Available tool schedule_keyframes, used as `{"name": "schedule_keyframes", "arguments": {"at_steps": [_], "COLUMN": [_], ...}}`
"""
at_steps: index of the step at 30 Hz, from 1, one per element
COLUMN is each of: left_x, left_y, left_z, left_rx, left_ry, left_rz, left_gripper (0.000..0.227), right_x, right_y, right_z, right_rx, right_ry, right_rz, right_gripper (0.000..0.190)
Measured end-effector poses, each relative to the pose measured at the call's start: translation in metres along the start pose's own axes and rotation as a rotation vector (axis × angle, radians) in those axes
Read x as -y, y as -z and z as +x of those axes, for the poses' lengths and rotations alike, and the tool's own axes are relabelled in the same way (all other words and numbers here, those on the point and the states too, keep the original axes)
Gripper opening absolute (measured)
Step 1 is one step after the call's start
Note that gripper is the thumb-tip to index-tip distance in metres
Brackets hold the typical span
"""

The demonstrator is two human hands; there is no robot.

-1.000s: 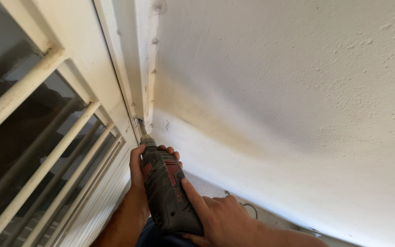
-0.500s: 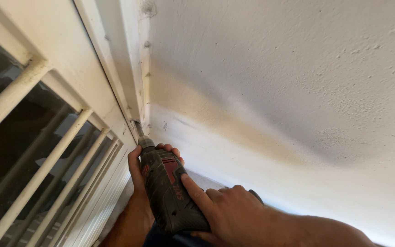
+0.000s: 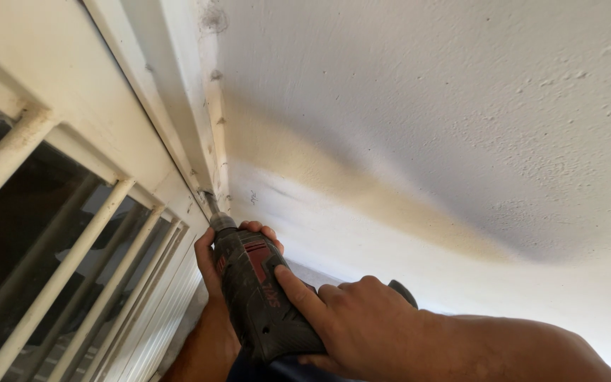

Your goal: Installing a metal security gate by measuring the wall, drilling holes, and hammering the frame into position.

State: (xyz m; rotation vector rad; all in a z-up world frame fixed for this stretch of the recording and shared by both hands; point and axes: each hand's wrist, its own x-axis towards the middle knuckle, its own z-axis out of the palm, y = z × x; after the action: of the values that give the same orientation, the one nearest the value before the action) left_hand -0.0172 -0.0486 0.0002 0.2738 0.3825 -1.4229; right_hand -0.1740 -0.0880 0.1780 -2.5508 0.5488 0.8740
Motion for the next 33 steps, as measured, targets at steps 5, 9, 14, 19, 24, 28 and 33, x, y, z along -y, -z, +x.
{"name": "schedule_keyframes", "arguments": {"at_steps": [5, 9, 14, 19, 24, 28, 33], "left_x": [0.000, 0.001, 0.000, -0.001, 0.002, 0.004, 0.004], "left_y": [0.001, 0.003, -0.005, -0.003, -0.004, -0.014, -0.015], "left_z": [0.004, 0.009, 0.011, 0.015, 0.012, 0.016, 0.018], "left_rx": [0.006, 0.016, 0.038, 0.088, 0.049, 0.018, 0.008], "left_ry": [0.039, -0.007, -0.031, -0.068, -0.071, -0.066, -0.054], "left_rz": [-0.138, -0.146, -0.084, 0.004, -0.029, -0.051, -0.100], "left_gripper": [0.048, 0.048, 0.051, 0.053, 0.052, 0.049, 0.047], "right_x": [0.002, -0.001, -0.002, -0.003, -0.009, -0.015, -0.016], "right_y": [0.016, 0.019, 0.036, 0.039, 0.039, 0.043, 0.045], "right_z": [0.002, 0.005, 0.005, 0.009, 0.008, 0.005, 0.008], "right_rx": [0.060, 0.058, 0.100, 0.098, 0.050, 0.033, 0.059], "right_ry": [-0.026, -0.028, -0.048, -0.035, -0.004, 0.009, -0.005], "right_rz": [-0.008, -0.034, -0.021, -0.055, -0.050, -0.069, -0.061], "right_gripper": [0.104, 0.106, 0.104, 0.107, 0.101, 0.102, 0.101]}}
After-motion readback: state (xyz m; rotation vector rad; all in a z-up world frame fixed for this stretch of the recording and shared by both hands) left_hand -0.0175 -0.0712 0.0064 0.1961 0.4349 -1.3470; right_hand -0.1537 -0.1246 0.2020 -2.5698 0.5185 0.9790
